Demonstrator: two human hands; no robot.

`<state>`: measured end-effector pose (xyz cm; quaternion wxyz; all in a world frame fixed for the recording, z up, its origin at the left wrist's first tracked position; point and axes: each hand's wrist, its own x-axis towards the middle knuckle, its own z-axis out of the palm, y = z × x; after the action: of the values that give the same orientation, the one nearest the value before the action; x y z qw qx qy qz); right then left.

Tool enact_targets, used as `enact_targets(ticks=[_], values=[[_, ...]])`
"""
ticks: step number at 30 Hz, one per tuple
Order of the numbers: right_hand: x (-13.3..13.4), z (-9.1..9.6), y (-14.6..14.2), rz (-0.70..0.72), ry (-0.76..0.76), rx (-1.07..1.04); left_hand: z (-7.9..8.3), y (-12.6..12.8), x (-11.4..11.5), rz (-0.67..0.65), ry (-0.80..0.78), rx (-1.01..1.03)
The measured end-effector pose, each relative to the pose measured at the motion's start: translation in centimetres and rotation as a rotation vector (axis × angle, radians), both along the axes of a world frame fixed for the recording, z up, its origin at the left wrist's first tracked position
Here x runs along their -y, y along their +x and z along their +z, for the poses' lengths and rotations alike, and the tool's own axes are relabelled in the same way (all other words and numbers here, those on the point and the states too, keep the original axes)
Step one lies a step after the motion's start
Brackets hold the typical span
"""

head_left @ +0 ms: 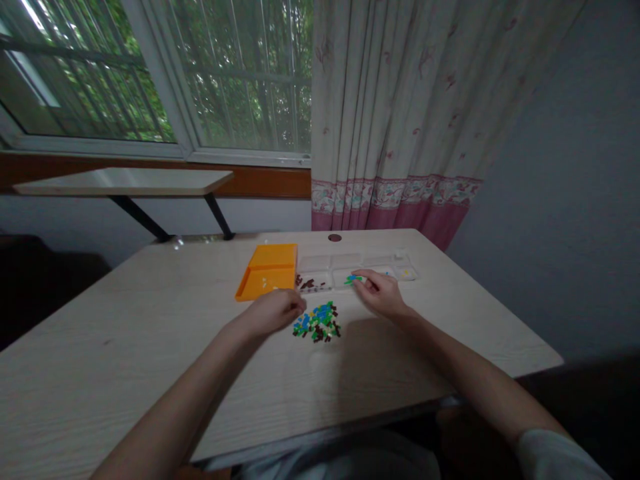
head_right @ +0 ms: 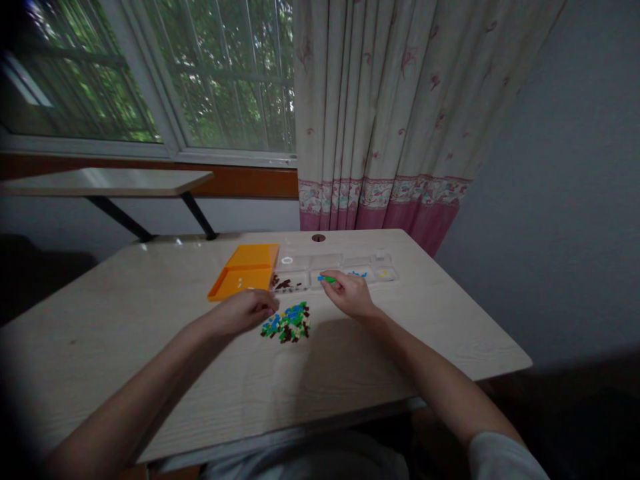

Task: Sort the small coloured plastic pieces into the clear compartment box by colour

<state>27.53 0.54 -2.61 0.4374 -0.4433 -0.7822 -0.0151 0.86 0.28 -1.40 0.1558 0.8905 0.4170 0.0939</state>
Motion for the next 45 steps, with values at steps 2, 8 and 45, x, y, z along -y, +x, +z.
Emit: enact_targets(ticks=[2,8,45], values=[[0.0,-0.1,-0.1,0.004,-0.005,0.009,-0.4,0.2,-0.1,-0.019,0.014,-0.007],[0.0,-0.2,-0.1,0.026,0.008,0.021,-0.3,0.5,0.1,-0.022,0.025,-0.043],[-4.0,0.8,6.6,-0.263,-0.340,0.401,0.6,1.9,1.5,0.098,0.194,0.053]])
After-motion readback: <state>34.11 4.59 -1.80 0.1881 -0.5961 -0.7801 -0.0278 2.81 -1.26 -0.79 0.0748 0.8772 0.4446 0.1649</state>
